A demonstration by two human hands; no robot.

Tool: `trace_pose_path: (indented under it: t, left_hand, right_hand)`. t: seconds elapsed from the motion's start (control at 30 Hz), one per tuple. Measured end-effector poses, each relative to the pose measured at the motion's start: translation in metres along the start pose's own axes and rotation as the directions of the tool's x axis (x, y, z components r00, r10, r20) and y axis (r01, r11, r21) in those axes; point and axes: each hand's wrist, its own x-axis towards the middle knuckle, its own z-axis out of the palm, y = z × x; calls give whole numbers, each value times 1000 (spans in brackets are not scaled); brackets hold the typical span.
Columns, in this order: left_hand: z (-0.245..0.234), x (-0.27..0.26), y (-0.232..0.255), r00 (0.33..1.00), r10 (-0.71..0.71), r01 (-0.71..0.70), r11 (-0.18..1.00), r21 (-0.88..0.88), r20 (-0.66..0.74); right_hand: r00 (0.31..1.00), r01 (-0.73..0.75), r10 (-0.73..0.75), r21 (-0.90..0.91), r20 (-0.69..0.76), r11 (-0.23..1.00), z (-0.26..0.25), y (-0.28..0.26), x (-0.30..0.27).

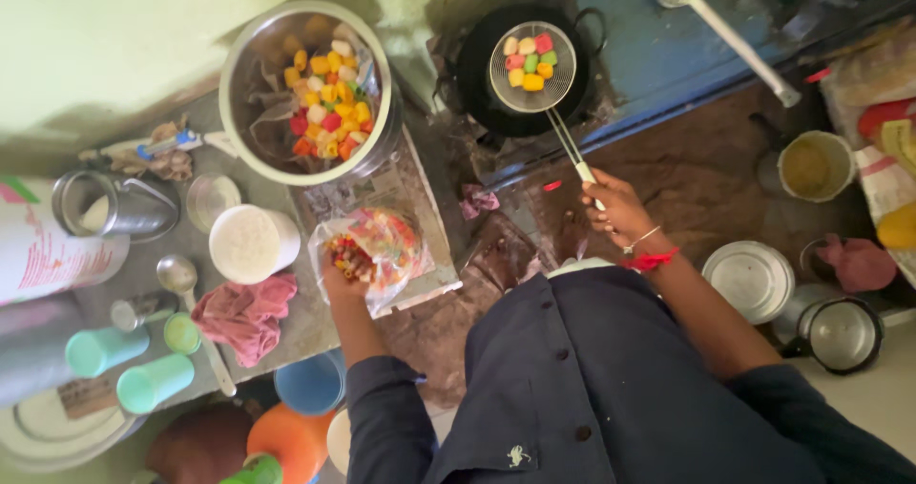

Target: The person fries small colored snack pellets in a pan of oil, using a mesh strainer to scoop them out of the oil and transfer them to a bowl.

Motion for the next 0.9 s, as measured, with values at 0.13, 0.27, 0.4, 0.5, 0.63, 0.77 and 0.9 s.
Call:
trace_pose_path:
  t: [0.13, 0.27, 0.4, 0.5, 0.63, 0.77, 0.9]
  left_hand:
    - [12, -7, -13, 816, 98, -270, 936, -225, -569]
    - [8, -6, -18, 683, 111, -459, 834, -306, -722]
    - [2, -21, -13, 833, 196, -342, 917, -203, -518]
    - [6, -39, -11, 761, 357, -390, 919, 58, -541]
    - [27, -33, -22, 822, 436, -425, 898, 115, -366]
    - [96, -11, -53, 774, 510, -506, 855, 117, -375]
    - [168, 30, -83, 803, 461, -456, 883, 109, -378]
  right_hand:
    - [999, 23, -23, -4, 35, 1000, -1, -10, -16]
    - [1000, 19, -18, -18, 22, 1000, -5, -7, -13]
    - [999, -20, 21, -26, 44, 999, -17, 1, 9]
    - [999, -36, 36, -47, 6, 998, -31, 5, 7]
    - [949, 265, -247, -71, 195, 962, -45, -3, -1]
    - [993, 93, -78, -170, 92, 981, -32, -30, -16]
    - [996, 54, -40, -193, 79, 980, -29, -45, -19]
